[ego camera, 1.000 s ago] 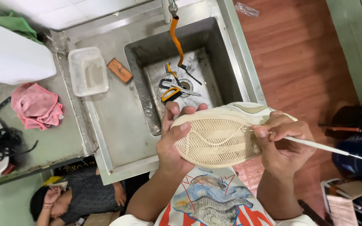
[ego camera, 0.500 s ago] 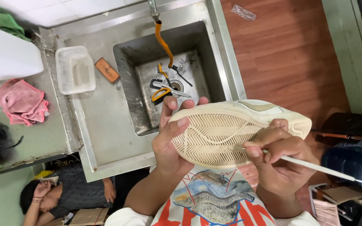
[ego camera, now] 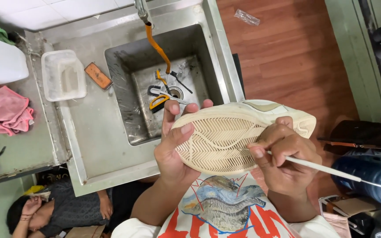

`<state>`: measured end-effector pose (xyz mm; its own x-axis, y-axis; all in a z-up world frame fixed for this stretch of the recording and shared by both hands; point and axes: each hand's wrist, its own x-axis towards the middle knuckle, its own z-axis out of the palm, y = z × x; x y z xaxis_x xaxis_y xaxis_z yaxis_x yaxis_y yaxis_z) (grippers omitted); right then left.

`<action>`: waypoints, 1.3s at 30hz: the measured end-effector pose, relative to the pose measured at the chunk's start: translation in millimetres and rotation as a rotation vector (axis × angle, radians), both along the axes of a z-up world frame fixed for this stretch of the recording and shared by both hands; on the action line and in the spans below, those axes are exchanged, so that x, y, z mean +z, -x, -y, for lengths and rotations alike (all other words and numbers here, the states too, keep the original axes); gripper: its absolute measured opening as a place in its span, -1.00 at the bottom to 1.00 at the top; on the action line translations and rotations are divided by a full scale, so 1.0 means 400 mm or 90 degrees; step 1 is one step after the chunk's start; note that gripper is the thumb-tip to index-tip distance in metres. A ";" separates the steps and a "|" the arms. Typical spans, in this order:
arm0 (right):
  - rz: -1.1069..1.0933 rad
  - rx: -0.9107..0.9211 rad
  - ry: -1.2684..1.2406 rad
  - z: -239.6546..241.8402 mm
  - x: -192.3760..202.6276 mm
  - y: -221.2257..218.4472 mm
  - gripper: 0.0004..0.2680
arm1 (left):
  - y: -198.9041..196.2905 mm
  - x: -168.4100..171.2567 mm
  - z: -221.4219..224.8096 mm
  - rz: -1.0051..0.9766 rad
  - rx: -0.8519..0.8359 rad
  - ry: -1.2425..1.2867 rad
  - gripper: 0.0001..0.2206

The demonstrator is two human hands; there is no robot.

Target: Cleaning a sneaker sole in a sink and then performing manual repair work using a needle and thread.

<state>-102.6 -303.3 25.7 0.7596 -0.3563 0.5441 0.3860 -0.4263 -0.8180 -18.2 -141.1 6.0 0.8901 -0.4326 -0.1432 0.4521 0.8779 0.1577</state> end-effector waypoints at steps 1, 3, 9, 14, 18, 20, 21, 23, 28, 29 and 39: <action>0.001 0.003 0.000 0.004 -0.005 0.003 -0.67 | 0.001 0.000 0.001 0.001 0.003 0.000 -0.70; 0.012 0.024 -0.008 0.011 -0.014 0.007 -0.67 | 0.003 0.000 0.003 -0.005 0.003 0.001 -0.70; 0.021 0.026 -0.042 0.017 -0.017 0.009 -0.71 | 0.021 0.004 0.013 0.022 0.017 -0.032 -0.66; 0.010 0.030 -0.040 0.026 -0.031 0.025 -0.68 | 0.023 0.005 0.015 0.020 0.018 -0.026 -0.66; -0.003 0.036 -0.065 0.028 -0.031 0.041 -0.69 | 0.029 -0.001 0.018 0.024 0.009 -0.018 -0.67; 0.009 0.028 -0.069 0.030 -0.040 0.040 -0.70 | 0.038 0.008 0.021 0.028 0.010 -0.029 -0.66; 0.021 0.022 -0.073 0.032 -0.045 0.038 -0.71 | 0.041 0.012 0.023 0.033 0.014 -0.039 -0.65; 0.017 0.034 -0.061 0.031 -0.038 0.036 -0.71 | 0.043 0.004 0.020 0.036 0.013 -0.041 -0.65; 0.012 0.074 -0.017 0.027 0.004 0.018 -0.67 | 0.040 -0.005 0.013 0.020 0.004 -0.031 -0.63; 0.006 0.074 -0.019 0.027 0.002 0.020 -0.66 | 0.038 -0.008 0.012 0.013 0.006 -0.035 -0.64; 0.042 0.027 -0.060 0.047 -0.052 0.017 -0.69 | 0.040 -0.015 0.019 0.029 0.007 -0.059 -0.63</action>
<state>-109.4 -322.1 5.0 0.7391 -0.3763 0.5587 0.4564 -0.3302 -0.8262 -34.3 -148.8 -0.1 0.9013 -0.4095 -0.1412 0.4328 0.8635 0.2587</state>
